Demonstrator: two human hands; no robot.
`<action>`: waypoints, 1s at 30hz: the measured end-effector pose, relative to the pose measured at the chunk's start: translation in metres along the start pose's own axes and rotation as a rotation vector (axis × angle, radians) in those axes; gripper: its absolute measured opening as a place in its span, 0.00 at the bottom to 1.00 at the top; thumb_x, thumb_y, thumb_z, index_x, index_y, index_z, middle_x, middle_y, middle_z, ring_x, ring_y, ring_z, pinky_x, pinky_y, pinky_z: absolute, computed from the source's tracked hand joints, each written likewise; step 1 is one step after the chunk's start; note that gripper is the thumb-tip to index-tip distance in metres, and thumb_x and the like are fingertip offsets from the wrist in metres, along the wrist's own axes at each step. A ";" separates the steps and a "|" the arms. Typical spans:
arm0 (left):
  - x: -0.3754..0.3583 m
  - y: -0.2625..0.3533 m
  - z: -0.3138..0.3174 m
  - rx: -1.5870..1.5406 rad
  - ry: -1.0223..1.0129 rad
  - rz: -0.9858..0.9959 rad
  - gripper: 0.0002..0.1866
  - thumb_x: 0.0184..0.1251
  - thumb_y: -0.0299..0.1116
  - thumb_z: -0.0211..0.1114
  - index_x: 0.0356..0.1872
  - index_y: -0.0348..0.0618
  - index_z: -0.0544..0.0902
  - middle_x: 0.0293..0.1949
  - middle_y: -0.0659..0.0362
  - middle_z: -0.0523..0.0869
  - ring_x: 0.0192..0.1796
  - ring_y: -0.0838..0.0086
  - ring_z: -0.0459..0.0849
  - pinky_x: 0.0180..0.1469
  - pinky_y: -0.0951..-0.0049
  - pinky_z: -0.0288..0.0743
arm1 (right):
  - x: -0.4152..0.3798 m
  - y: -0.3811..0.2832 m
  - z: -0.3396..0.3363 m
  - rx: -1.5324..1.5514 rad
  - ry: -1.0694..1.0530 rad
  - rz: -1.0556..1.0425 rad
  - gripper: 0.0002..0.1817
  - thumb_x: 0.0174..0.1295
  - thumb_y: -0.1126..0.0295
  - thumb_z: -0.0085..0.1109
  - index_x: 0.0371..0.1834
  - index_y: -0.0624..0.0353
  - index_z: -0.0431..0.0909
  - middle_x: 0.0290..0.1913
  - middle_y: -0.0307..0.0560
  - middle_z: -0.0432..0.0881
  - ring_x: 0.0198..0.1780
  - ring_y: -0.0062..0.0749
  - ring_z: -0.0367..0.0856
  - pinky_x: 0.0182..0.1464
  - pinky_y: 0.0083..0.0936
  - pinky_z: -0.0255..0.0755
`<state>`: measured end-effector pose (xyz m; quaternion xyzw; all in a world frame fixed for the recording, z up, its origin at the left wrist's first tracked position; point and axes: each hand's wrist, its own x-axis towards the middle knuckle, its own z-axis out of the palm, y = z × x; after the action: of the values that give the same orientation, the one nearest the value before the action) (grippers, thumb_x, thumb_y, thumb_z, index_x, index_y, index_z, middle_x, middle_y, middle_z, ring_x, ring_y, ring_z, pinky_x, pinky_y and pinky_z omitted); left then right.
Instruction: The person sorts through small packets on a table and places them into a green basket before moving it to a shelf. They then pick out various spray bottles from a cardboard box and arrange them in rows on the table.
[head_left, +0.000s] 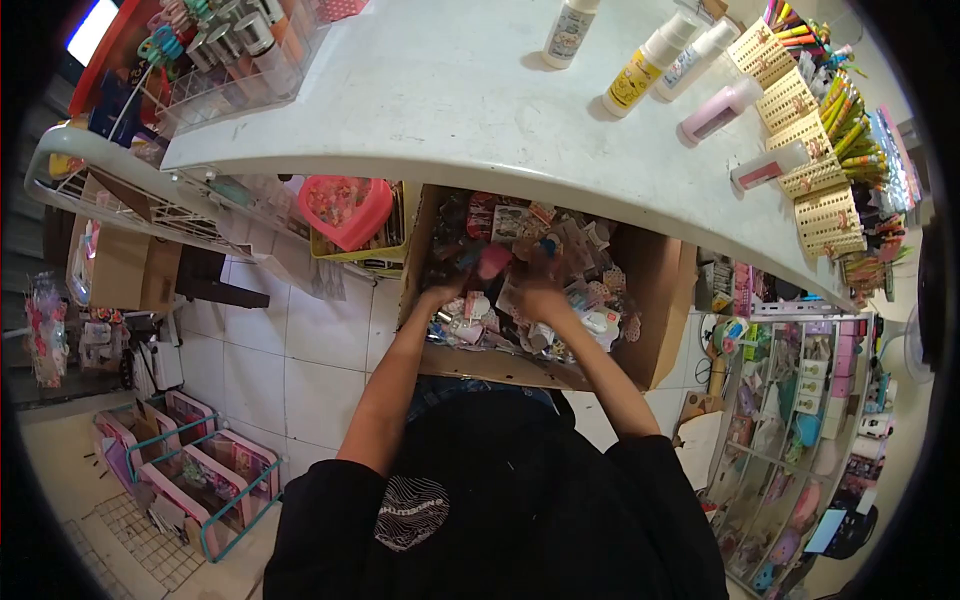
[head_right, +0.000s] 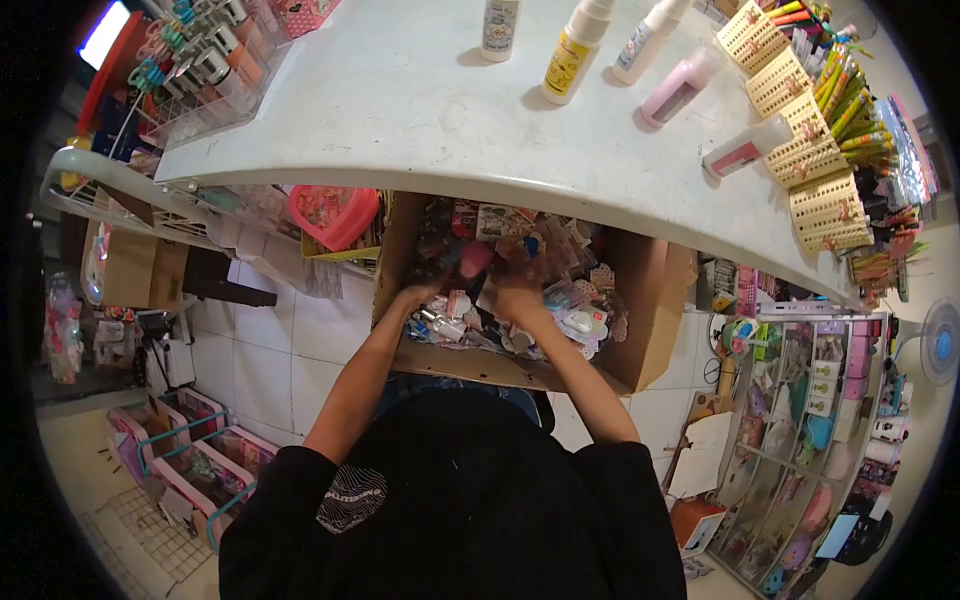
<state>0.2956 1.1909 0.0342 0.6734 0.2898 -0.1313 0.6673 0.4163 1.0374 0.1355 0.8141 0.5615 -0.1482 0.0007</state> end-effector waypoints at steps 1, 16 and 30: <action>-0.034 0.047 0.005 0.094 0.072 -0.059 0.28 0.58 0.51 0.44 0.55 0.45 0.63 0.56 0.54 0.63 0.57 0.71 0.61 0.58 0.76 0.51 | 0.004 0.017 0.002 0.090 0.053 0.057 0.21 0.51 0.60 0.47 0.48 0.56 0.68 0.52 0.58 0.63 0.57 0.56 0.55 0.57 0.55 0.41; -0.045 0.089 0.158 0.719 0.113 0.124 0.30 0.52 0.48 0.48 0.55 0.41 0.61 0.57 0.46 0.59 0.60 0.55 0.54 0.60 0.59 0.44 | 0.064 -0.038 -0.042 0.389 -0.283 -0.396 0.15 0.49 0.66 0.49 0.42 0.54 0.73 0.41 0.54 0.74 0.45 0.42 0.71 0.45 0.33 0.64; -0.103 0.078 0.014 0.549 0.268 -0.068 0.14 0.46 0.30 0.48 0.25 0.27 0.77 0.30 0.38 0.76 0.38 0.49 0.75 0.44 0.61 0.68 | 0.089 -0.072 0.047 -0.133 -0.156 -0.607 0.24 0.39 0.62 0.53 0.45 0.49 0.69 0.48 0.46 0.68 0.55 0.37 0.61 0.56 0.43 0.49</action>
<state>0.2606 1.1594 0.1548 0.8298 0.3511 -0.1369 0.4116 0.3679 1.1381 0.0811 0.5937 0.7855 -0.1666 0.0527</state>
